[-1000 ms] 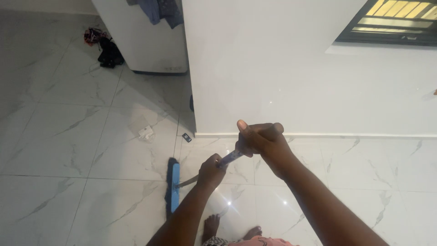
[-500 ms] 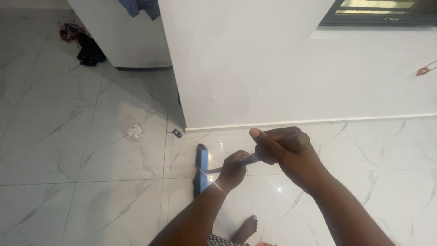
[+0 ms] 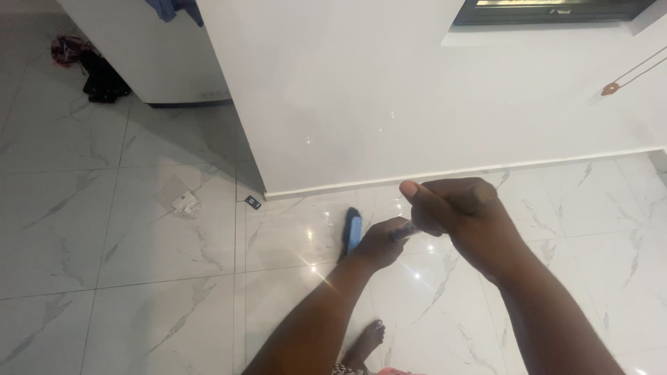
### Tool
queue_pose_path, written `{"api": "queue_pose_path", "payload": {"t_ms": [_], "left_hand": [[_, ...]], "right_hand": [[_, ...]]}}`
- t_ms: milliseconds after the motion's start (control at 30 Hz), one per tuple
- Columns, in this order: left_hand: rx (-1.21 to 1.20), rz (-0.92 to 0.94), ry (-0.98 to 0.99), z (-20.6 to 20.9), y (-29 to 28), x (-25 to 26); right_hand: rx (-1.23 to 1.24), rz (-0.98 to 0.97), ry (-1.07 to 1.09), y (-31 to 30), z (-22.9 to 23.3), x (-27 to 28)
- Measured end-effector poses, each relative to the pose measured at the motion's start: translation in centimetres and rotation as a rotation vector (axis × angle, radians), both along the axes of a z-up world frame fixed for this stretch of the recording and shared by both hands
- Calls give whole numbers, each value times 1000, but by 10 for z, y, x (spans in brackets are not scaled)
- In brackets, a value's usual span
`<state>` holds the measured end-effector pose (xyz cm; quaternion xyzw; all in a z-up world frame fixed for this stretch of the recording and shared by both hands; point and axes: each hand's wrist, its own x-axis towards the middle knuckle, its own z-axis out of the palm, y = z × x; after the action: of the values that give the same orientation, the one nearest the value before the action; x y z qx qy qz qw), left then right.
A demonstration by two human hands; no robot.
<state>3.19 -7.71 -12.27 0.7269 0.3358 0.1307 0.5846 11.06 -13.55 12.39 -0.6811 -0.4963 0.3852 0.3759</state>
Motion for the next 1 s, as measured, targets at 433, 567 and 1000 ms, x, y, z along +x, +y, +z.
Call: {"api": "queue_pose_path", "payload": {"t_ms": [433,567,1000], "left_hand": [[184,403,243,-98,21,-69],[174,349,227,-121,22,-67],[-24,-25,-94,-56,-31,50]], "right_hand": [[13,-139,409,10,-52,-6],[-164,-79,271,12,-50,-3],[-270,-173,18,-15,-16,27]]}}
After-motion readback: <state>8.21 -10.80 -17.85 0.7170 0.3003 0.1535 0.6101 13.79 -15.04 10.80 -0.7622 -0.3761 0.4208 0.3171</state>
